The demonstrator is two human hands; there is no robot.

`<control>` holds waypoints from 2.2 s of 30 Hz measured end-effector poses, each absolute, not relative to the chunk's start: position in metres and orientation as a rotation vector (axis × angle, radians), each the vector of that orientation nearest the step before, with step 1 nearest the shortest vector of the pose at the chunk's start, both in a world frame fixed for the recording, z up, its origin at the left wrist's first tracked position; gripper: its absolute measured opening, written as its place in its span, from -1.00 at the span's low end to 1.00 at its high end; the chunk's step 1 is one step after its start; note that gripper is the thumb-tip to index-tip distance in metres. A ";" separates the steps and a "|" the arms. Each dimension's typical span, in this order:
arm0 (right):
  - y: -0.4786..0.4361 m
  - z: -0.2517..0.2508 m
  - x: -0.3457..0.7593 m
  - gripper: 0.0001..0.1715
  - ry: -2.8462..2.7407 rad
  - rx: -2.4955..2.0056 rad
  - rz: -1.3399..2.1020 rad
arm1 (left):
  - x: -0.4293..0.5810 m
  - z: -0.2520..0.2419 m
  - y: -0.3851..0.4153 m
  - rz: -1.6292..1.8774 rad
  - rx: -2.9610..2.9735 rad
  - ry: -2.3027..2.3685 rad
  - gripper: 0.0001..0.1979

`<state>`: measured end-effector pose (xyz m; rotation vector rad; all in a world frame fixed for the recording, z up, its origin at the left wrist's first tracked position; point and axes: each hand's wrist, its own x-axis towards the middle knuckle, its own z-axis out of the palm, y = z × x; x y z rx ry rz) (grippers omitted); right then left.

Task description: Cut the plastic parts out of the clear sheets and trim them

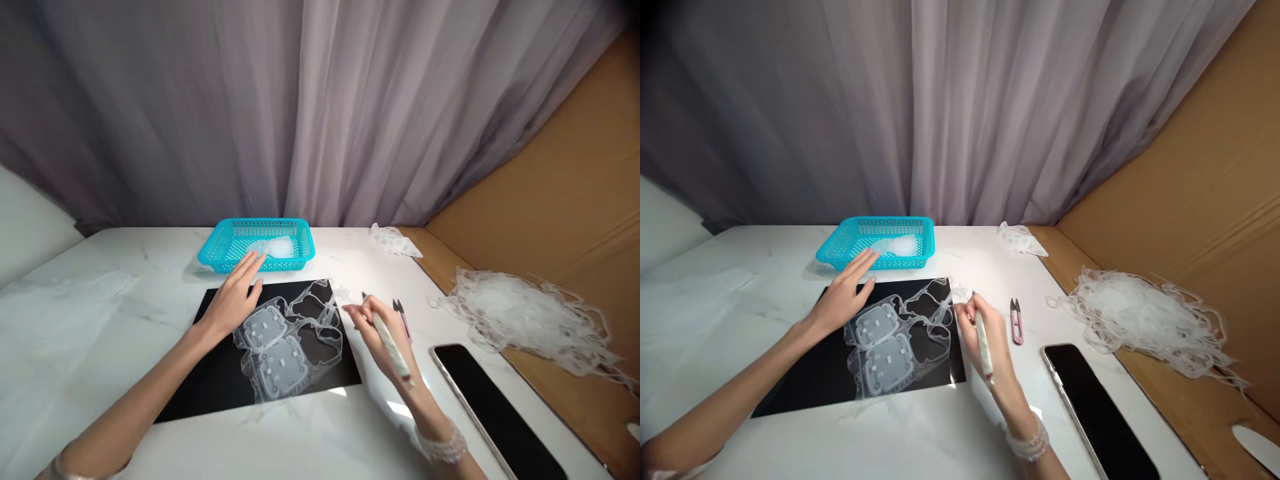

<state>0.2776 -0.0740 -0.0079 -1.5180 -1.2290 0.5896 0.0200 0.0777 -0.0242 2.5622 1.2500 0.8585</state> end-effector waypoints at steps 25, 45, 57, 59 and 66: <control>0.022 -0.014 0.310 -0.66 -1.409 -1.740 0.047 | -0.024 -0.031 0.036 0.745 2.350 1.385 -0.69; -0.032 -0.028 0.132 -0.72 -1.825 -1.545 0.620 | -0.056 -0.062 -0.008 0.351 3.103 1.042 -0.55; -0.051 -0.040 0.119 -0.72 -2.085 -1.469 0.149 | -0.052 -0.069 -0.016 0.386 3.056 1.166 -0.55; -0.056 -0.042 0.123 -0.76 -2.093 -1.367 0.088 | -0.052 -0.068 -0.017 0.379 3.052 1.170 -0.54; -0.049 -0.048 0.126 -0.74 -2.275 -1.375 -0.008 | -0.055 -0.064 -0.018 0.395 3.040 1.172 -0.57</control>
